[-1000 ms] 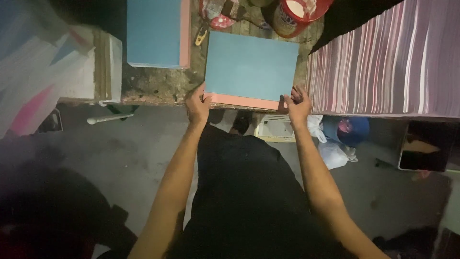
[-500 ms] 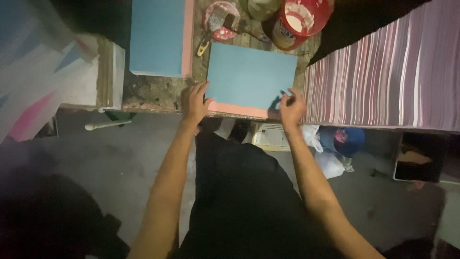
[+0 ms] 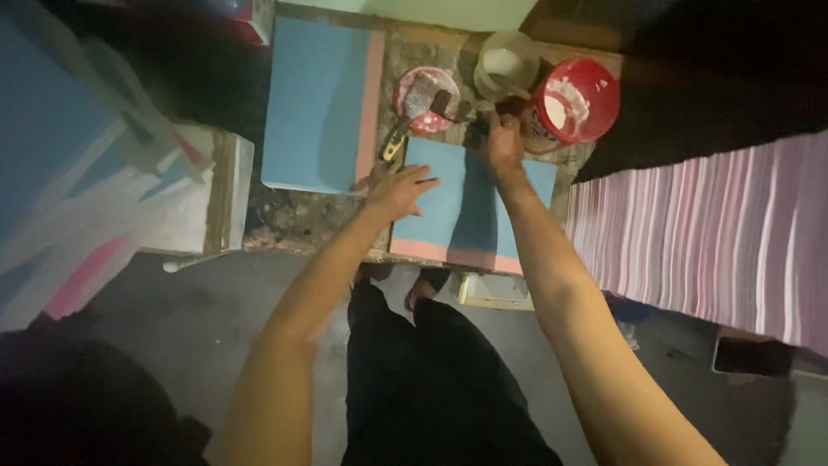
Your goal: Applying glue to the edges of paper stacks using a brush to bind them into pads.
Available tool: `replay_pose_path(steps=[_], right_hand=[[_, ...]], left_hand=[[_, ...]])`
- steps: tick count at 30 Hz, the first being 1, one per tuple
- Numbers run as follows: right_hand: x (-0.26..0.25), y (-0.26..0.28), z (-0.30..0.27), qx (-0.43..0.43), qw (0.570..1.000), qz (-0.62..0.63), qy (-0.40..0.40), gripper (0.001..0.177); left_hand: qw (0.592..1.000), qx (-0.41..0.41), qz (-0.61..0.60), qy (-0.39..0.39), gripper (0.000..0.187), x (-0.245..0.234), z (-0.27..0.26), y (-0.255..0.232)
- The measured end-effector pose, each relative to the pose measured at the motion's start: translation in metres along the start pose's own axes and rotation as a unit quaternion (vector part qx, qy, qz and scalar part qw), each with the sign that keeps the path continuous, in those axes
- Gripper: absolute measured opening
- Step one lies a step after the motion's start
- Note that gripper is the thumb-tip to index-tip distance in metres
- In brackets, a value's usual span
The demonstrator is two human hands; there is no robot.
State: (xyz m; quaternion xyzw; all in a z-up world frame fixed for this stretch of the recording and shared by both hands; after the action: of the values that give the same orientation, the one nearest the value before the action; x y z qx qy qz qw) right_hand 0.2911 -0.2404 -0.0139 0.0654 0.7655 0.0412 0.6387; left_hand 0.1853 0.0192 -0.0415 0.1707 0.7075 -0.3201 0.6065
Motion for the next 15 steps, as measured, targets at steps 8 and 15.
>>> replay_pose_path(steps=[8, 15], right_hand=[[0.052, -0.024, 0.026, 0.002, 0.996, -0.083, -0.012, 0.041], [-0.026, 0.023, -0.014, -0.003, 0.999, -0.05, -0.011, 0.033]], left_hand=[[0.95, -0.27, 0.137, -0.081, 0.043, 0.009, 0.037, 0.059], [0.952, -0.296, 0.075, -0.035, 0.031, 0.012, 0.048, 0.063]])
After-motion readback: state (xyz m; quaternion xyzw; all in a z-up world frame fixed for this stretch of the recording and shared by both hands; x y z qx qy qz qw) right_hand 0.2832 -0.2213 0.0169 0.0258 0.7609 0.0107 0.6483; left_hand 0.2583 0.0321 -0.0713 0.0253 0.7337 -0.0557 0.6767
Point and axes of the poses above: each hand's wrist, its own z-axis towards the middle knuckle, its own x-axis out of the palm, y = z × x, the point moved 1 cm from there along z, towards the middle knuckle, and after that the axes turned 5 degrees about -y, right-handed, at the moved point
